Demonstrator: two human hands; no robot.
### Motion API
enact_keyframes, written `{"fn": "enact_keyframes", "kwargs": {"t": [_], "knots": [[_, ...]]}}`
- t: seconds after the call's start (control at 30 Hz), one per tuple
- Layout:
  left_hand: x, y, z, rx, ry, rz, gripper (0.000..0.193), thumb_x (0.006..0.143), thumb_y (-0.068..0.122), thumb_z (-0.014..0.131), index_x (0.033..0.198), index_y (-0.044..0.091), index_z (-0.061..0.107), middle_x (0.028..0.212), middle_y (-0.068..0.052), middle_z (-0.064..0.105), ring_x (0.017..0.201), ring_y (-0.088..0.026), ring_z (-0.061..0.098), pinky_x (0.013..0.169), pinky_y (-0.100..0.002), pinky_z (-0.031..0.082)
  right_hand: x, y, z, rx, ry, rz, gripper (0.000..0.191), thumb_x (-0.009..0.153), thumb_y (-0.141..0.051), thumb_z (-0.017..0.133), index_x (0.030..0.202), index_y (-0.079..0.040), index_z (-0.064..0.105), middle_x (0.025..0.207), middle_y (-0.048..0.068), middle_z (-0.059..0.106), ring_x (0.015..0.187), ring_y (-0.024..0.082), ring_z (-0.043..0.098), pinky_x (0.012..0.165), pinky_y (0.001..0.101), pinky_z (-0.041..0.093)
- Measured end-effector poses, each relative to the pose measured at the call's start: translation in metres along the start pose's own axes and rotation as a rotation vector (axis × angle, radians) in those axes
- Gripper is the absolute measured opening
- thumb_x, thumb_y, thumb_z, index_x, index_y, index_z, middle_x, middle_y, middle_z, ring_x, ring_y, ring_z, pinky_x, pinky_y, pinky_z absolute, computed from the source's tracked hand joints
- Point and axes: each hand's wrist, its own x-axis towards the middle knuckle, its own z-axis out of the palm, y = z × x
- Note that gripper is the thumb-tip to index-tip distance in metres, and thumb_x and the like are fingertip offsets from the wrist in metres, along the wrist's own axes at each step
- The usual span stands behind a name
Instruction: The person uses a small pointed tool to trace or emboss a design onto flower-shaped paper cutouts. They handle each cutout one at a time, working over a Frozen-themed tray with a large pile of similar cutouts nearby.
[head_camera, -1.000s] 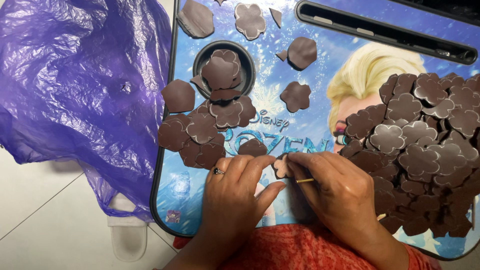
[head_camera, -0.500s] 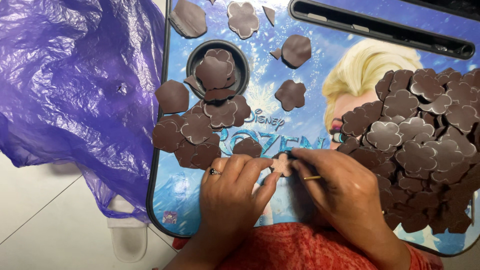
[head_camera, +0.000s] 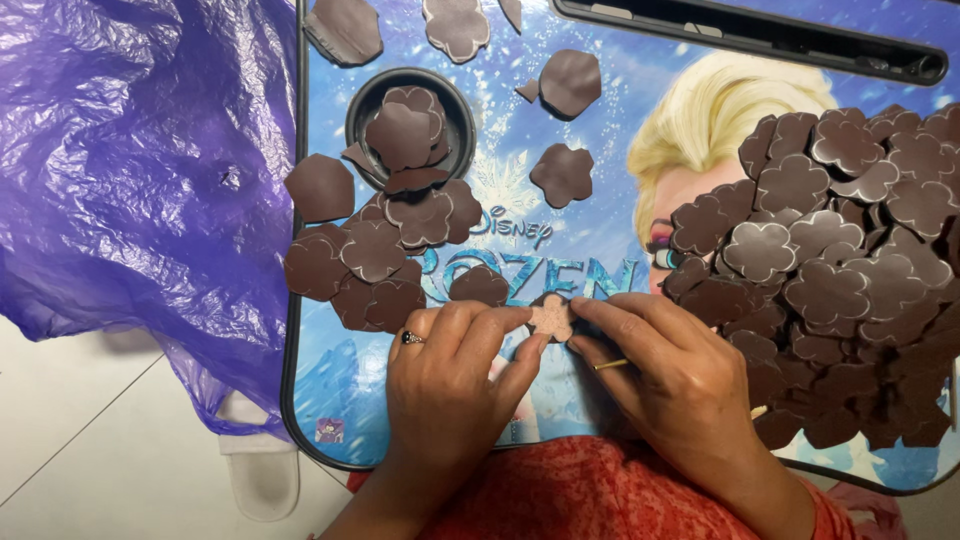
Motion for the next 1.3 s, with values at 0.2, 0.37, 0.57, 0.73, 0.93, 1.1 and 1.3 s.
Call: {"fn": "enact_keyframes", "kwargs": {"t": [0.2,0.37,0.57,0.73,0.93,1.1,1.3], "knots": [[-0.0004,-0.0028,-0.0017,-0.028,-0.026,0.016,0.022,0.086,0.023,0.083,0.103,0.012,0.073,0.095,-0.001,0.067,0.087,-0.021,0.061,0.077,-0.036,0.048,-0.0010,0.0038,0.0026,0.021,-0.009,0.004,0.032,0.082,-0.017,0.083,0.113,-0.012,0.075,0.102,0.004,0.072,0.077,0.022,0.071,0.067,0.0337,0.057],[-0.0007,-0.0031,-0.0025,-0.033,-0.036,0.012,0.027,0.085,0.023,0.084,0.106,0.011,0.073,0.095,-0.001,0.068,0.086,-0.021,0.061,0.076,-0.036,0.048,-0.0011,0.0064,0.0044,0.043,-0.029,0.042,0.033,0.080,-0.017,0.083,0.113,-0.013,0.075,0.103,0.005,0.070,0.074,0.021,0.070,0.064,0.0339,0.056],[-0.0023,-0.0048,-0.0032,-0.037,-0.055,0.001,0.030,0.085,0.024,0.083,0.111,0.012,0.073,0.097,-0.001,0.067,0.087,-0.021,0.060,0.078,-0.036,0.048,-0.0016,0.0078,0.0046,0.060,-0.042,0.049,0.035,0.080,-0.018,0.083,0.113,-0.014,0.075,0.104,0.005,0.070,0.074,0.020,0.071,0.063,0.0334,0.056],[-0.0036,-0.0054,-0.0040,-0.056,-0.076,-0.016,0.038,0.083,0.028,0.084,0.115,0.013,0.073,0.098,-0.002,0.066,0.090,-0.023,0.060,0.080,-0.037,0.048,-0.0010,0.0075,0.0048,0.056,-0.025,0.023,0.034,0.080,-0.018,0.083,0.113,-0.013,0.075,0.105,0.006,0.070,0.081,0.022,0.071,0.066,0.0341,0.057],[-0.0049,-0.0060,-0.0046,-0.060,-0.097,-0.026,0.036,0.084,0.029,0.084,0.115,0.014,0.073,0.098,-0.001,0.067,0.089,-0.022,0.060,0.080,-0.036,0.048,0.0006,0.0070,0.0033,0.063,-0.044,0.029,0.035,0.080,-0.018,0.083,0.113,-0.012,0.075,0.105,0.006,0.070,0.082,0.022,0.072,0.067,0.0333,0.057],[-0.0052,-0.0056,-0.0036,-0.043,-0.085,-0.022,0.034,0.084,0.029,0.084,0.113,0.014,0.073,0.097,-0.001,0.066,0.089,-0.022,0.061,0.080,-0.037,0.048,0.0006,0.0060,0.0026,0.091,-0.049,0.050,0.035,0.080,-0.016,0.083,0.113,-0.013,0.075,0.104,0.006,0.071,0.082,0.021,0.072,0.067,0.0328,0.058],[-0.0050,-0.0052,-0.0037,-0.040,-0.084,-0.021,0.034,0.083,0.029,0.084,0.112,0.014,0.073,0.096,-0.001,0.066,0.088,-0.021,0.061,0.079,-0.036,0.048,0.0010,0.0072,0.0025,0.128,-0.052,0.060,0.034,0.081,-0.015,0.082,0.114,-0.012,0.075,0.104,0.007,0.071,0.082,0.021,0.073,0.067,0.0321,0.058]]}}
